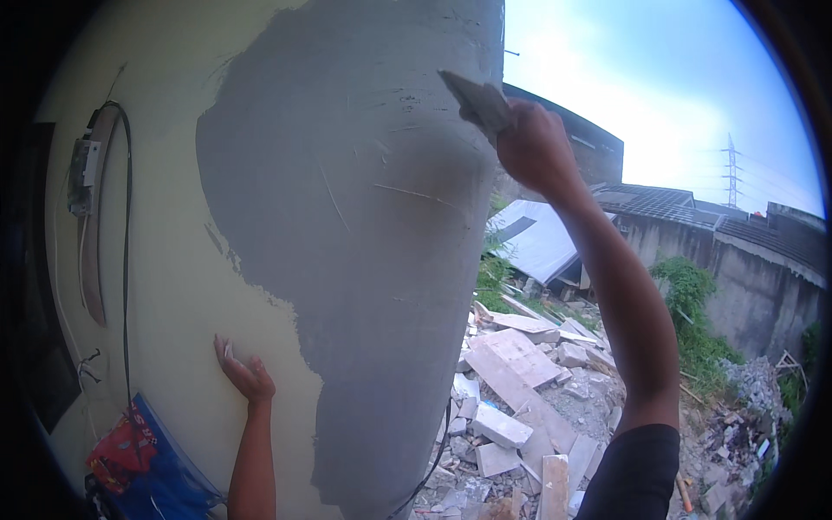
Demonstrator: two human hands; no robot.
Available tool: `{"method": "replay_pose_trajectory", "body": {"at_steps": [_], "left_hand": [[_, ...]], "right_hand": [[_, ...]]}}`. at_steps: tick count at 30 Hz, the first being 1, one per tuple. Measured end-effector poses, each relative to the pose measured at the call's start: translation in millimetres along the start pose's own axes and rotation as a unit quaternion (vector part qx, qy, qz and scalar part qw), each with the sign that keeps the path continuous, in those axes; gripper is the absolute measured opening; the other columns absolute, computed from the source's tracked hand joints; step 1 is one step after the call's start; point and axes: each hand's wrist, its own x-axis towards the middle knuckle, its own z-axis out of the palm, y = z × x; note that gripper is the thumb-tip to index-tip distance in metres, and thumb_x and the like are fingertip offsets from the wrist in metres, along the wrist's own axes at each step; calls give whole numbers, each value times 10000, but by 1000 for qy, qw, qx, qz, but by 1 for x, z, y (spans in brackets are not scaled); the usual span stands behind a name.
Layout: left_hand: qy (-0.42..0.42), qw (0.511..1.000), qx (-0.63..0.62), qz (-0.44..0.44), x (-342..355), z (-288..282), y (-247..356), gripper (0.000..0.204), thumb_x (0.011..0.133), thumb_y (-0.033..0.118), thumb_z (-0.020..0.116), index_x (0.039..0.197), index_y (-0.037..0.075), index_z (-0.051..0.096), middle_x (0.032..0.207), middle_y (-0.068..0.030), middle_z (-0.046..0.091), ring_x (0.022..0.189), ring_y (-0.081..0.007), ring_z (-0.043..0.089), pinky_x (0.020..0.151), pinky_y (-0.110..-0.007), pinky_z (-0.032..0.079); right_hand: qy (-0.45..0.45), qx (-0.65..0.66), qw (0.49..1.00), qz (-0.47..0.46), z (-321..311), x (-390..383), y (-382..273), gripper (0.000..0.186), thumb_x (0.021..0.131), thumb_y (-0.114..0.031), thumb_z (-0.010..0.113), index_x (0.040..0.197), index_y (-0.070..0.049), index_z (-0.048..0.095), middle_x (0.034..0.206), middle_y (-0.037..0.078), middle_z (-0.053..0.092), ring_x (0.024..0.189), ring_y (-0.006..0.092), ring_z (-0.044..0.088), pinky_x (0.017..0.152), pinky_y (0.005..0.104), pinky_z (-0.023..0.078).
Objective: Applying and smoothing plaster or mortar onto an exterior wall using a trowel.
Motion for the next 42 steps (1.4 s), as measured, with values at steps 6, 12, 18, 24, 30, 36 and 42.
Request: {"method": "replay_pose_trajectory", "body": {"at_steps": [6, 12, 18, 24, 30, 36, 42], "left_hand": [[-13, 1000, -14, -16, -1, 4, 6, 589, 959, 403, 424, 1253, -107, 427, 1413, -360, 373, 1312, -502, 378, 1083, -560, 289], [-32, 999, 19, -19, -1, 0, 3, 649, 989, 493, 368, 1279, -86, 391, 1464, -327, 318, 1350, -458, 353, 1089, -517, 306], [-8, 999, -49, -16, -5, 16, -3, 606, 951, 409, 415, 1244, -121, 419, 1424, -370, 346, 1328, -494, 362, 1086, -555, 279], [-28, 998, -33, -49, -4, 1, -2, 605, 952, 413, 408, 1244, -116, 420, 1430, -362, 349, 1328, -491, 360, 1089, -551, 275], [-29, 999, -26, -30, -4, 4, -1, 599, 957, 413, 401, 1246, -111, 418, 1437, -353, 349, 1328, -488, 362, 1094, -547, 271], [-37, 998, -35, -35, -1, 7, 0, 594, 957, 407, 409, 1258, -105, 410, 1450, -350, 333, 1338, -485, 349, 1099, -546, 268], [-33, 998, -29, -36, -1, 10, 7, 602, 953, 407, 419, 1272, -103, 401, 1458, -348, 322, 1346, -484, 338, 1103, -548, 263]], "right_hand": [[90, -8, 992, 90, -27, 137, 30, 318, 860, -180, 574, 991, 101, 641, 873, 251, 686, 747, 308, 717, 571, 406, 579], [161, -92, 981, 53, -6, 236, 13, 316, 832, -186, 589, 1009, 60, 676, 994, 246, 695, 852, 321, 724, 646, 408, 598], [127, -233, 964, -19, 92, 262, -49, 362, 892, -229, 496, 1116, -30, 699, 1091, 212, 690, 1003, 348, 686, 894, 461, 539], [103, -168, 958, -209, 87, 194, -135, 260, 880, -104, 507, 1028, -3, 695, 1021, 249, 679, 956, 392, 679, 818, 479, 553], [127, -222, 956, -143, -12, 244, -8, 330, 843, -68, 489, 1122, -67, 666, 1071, 208, 683, 965, 371, 667, 836, 465, 542], [122, -215, 938, -242, 30, 253, 80, 340, 946, -37, 440, 1216, -30, 647, 1127, 210, 680, 1007, 364, 679, 889, 467, 557], [151, -258, 892, -339, 67, 112, 81, 355, 860, 43, 473, 1177, -5, 627, 1109, 165, 681, 962, 320, 663, 805, 433, 577]]}}
